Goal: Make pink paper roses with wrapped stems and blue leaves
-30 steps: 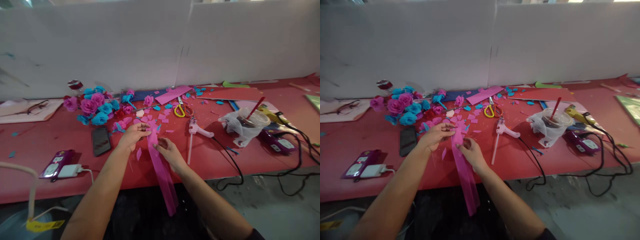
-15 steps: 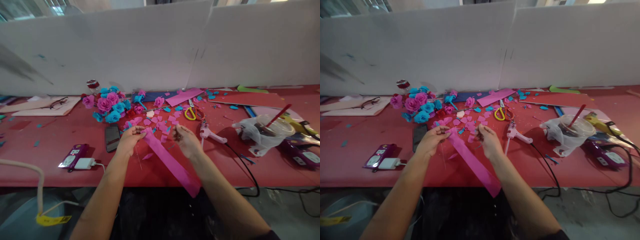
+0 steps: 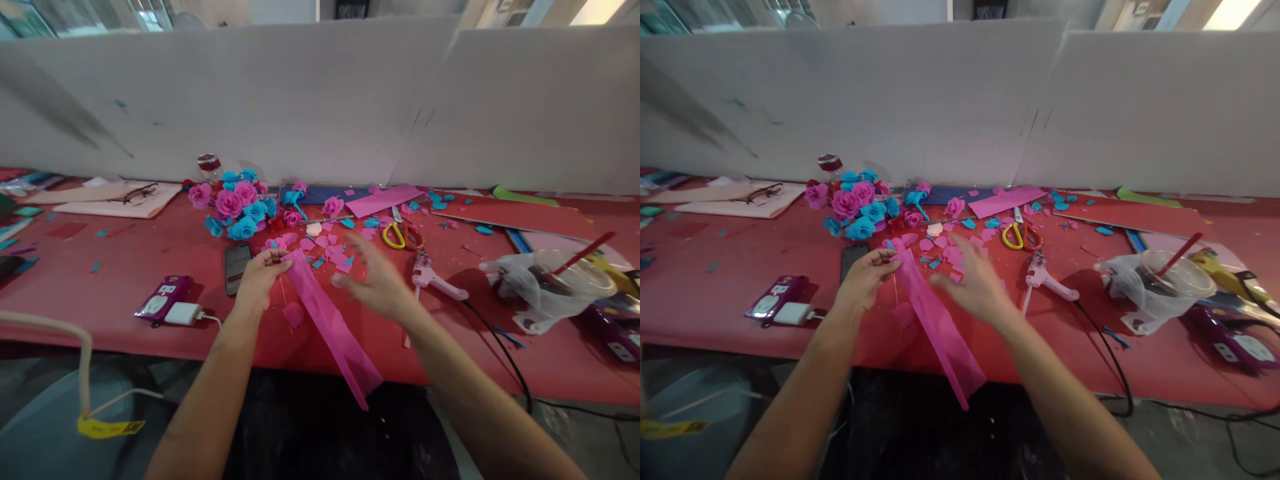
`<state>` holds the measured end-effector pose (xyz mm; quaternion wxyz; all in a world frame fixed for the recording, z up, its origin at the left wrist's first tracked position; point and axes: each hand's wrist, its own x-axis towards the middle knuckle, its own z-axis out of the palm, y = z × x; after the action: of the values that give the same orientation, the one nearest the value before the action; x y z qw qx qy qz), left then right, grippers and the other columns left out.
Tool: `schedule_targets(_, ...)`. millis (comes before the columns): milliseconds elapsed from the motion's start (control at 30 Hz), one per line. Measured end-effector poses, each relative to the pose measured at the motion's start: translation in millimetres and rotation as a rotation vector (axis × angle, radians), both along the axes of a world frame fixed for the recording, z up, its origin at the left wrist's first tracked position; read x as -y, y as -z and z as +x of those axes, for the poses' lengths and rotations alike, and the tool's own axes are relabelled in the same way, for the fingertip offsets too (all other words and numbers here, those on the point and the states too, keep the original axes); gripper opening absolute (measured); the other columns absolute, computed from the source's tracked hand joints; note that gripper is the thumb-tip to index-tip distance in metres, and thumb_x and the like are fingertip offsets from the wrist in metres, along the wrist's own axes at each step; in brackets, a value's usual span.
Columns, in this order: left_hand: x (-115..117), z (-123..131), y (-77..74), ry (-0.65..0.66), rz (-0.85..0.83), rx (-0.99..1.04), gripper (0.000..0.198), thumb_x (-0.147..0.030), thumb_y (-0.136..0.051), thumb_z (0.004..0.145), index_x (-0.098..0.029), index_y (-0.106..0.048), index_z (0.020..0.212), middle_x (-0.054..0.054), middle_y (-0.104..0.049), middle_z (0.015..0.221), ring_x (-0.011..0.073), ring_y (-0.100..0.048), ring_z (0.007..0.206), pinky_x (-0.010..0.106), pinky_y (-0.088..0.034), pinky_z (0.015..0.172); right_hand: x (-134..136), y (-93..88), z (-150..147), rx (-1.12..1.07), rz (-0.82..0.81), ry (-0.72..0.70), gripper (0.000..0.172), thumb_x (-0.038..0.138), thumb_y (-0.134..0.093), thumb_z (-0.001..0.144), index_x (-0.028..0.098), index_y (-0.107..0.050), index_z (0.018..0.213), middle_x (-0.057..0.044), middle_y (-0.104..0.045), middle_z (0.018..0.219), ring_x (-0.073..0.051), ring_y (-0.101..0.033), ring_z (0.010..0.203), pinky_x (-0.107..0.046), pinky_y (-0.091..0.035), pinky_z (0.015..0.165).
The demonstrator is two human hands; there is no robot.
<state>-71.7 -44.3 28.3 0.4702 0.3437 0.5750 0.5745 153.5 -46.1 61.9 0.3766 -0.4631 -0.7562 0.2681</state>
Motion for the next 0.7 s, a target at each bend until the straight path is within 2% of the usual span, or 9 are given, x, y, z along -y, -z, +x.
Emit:
schedule_targets(67, 1.1, 1.8, -2.0, -0.014, -0.007, -0.006, 0.032, -0.021, -0.077, 0.050, -0.016, -0.066, 0.079, -0.001, -0.061, 0.069, 0.0084, -0.051, 0.061, 0.021, -0.036, 0.057, 0.8, 23.9, -34.1, -0.182, -0.330, -0.119, 0.076, 0.041, -0.079, 0.056, 0.023, -0.051, 0.124, -0.012, -0.059, 0.119, -0.027, -0.057, 0.105, -0.040, -0.044, 0.084)
schedule_targets(100, 1.5, 2.5, -2.4, -0.028, -0.010, -0.014, 0.031, -0.021, -0.076, 0.051, -0.015, -0.066, 0.079, -0.001, -0.061, 0.068, 0.0084, -0.051, 0.061, 0.021, -0.036, 0.057, 1.9, 34.9, -46.9, -0.258, -0.453, -0.123, 0.075, 0.041, -0.079, 0.055, 0.023, -0.052, 0.123, -0.012, -0.060, 0.117, -0.026, -0.058, 0.102, -0.040, -0.045, 0.083)
schedule_targets(167, 2.0, 3.2, -1.8, -0.061, -0.007, -0.038, 0.030, -0.021, -0.075, 0.052, -0.015, -0.066, 0.080, -0.001, -0.061, 0.069, 0.0085, -0.051, 0.061, 0.022, -0.037, 0.059, 5.8, 50.6, -62.6, -0.412, -0.601, -0.139, 0.055, 0.041, -0.075, 0.060, 0.021, -0.060, 0.110, -0.008, -0.066, 0.104, -0.023, -0.061, 0.091, -0.037, -0.046, 0.079)
schedule_targets(233, 2.4, 3.2, 0.8, -0.087, 0.006, -0.064, 0.029, -0.021, -0.074, 0.052, -0.016, -0.065, 0.080, -0.001, -0.062, 0.070, 0.0089, -0.052, 0.062, 0.022, -0.038, 0.061, 10.8, 56.8, -67.5, -0.541, -0.691, -0.151, 0.036, 0.039, -0.072, 0.065, 0.019, -0.065, 0.094, -0.005, -0.069, 0.089, -0.019, -0.062, 0.077, -0.033, -0.046, 0.072)
schedule_targets(333, 4.6, 1.5, 8.6, -0.060, 0.017, -0.091, 0.031, -0.023, -0.072, 0.056, -0.016, -0.064, 0.085, 0.000, -0.061, 0.073, 0.0102, -0.053, 0.064, 0.023, -0.040, 0.063, 16.8, 54.4, -64.6, -0.651, -0.817, -0.139, 0.027, 0.036, -0.073, 0.064, 0.018, -0.066, 0.083, -0.003, -0.069, 0.078, -0.015, -0.059, 0.064, -0.027, -0.044, 0.062)
schedule_targets(433, 11.1, -2.6, 20.4, -0.121, 0.013, -0.241, 0.030, -0.031, -0.065, 0.067, -0.017, -0.061, 0.093, 0.002, -0.062, 0.081, 0.0128, -0.056, 0.068, 0.027, -0.043, 0.067, 18.9, 52.5, -59.3, -0.701, -0.900, -0.086, 0.025, 0.034, -0.075, 0.062, 0.019, -0.067, 0.080, 0.000, -0.069, 0.075, -0.014, -0.059, 0.060, -0.025, -0.042, 0.058)
schedule_targets(500, 16.8, -5.8, 29.7, -0.217, -0.023, -0.505, 0.027, -0.035, -0.060, 0.071, -0.017, -0.060, 0.092, 0.005, -0.062, 0.083, 0.0161, -0.058, 0.073, 0.030, -0.044, 0.071, 18.2, 55.7, -56.2, -0.715, -0.898, -0.038, 0.024, 0.033, -0.075, 0.061, 0.020, -0.067, 0.079, 0.000, -0.069, 0.074, -0.014, -0.060, 0.061, -0.026, -0.043, 0.060)
schedule_targets(600, 21.4, -7.7, 41.7, -0.189, -0.140, -0.866, 0.024, -0.038, -0.060, 0.070, -0.017, -0.061, 0.082, 0.008, -0.062, 0.083, 0.0231, -0.058, 0.082, 0.037, -0.043, 0.079, 15.4, 63.9, -53.0, -0.730, -0.866, 0.000, 0.023, 0.031, -0.075, 0.061, 0.020, -0.067, 0.079, 0.000, -0.069, 0.075, -0.015, -0.061, 0.066, -0.027, -0.045, 0.065)
schedule_targets(700, 16.8, -5.9, 47.9, -0.181, -0.192, -0.858, 0.017, -0.035, -0.063, 0.067, -0.019, -0.060, 0.069, 0.009, -0.062, 0.078, 0.0268, -0.057, 0.090, 0.039, -0.041, 0.084, 12.3, 69.0, -52.8, -0.746, -0.858, -0.002, 0.024, 0.030, -0.074, 0.062, 0.020, -0.067, 0.082, 0.000, -0.070, 0.078, -0.016, -0.062, 0.069, -0.028, -0.045, 0.068)
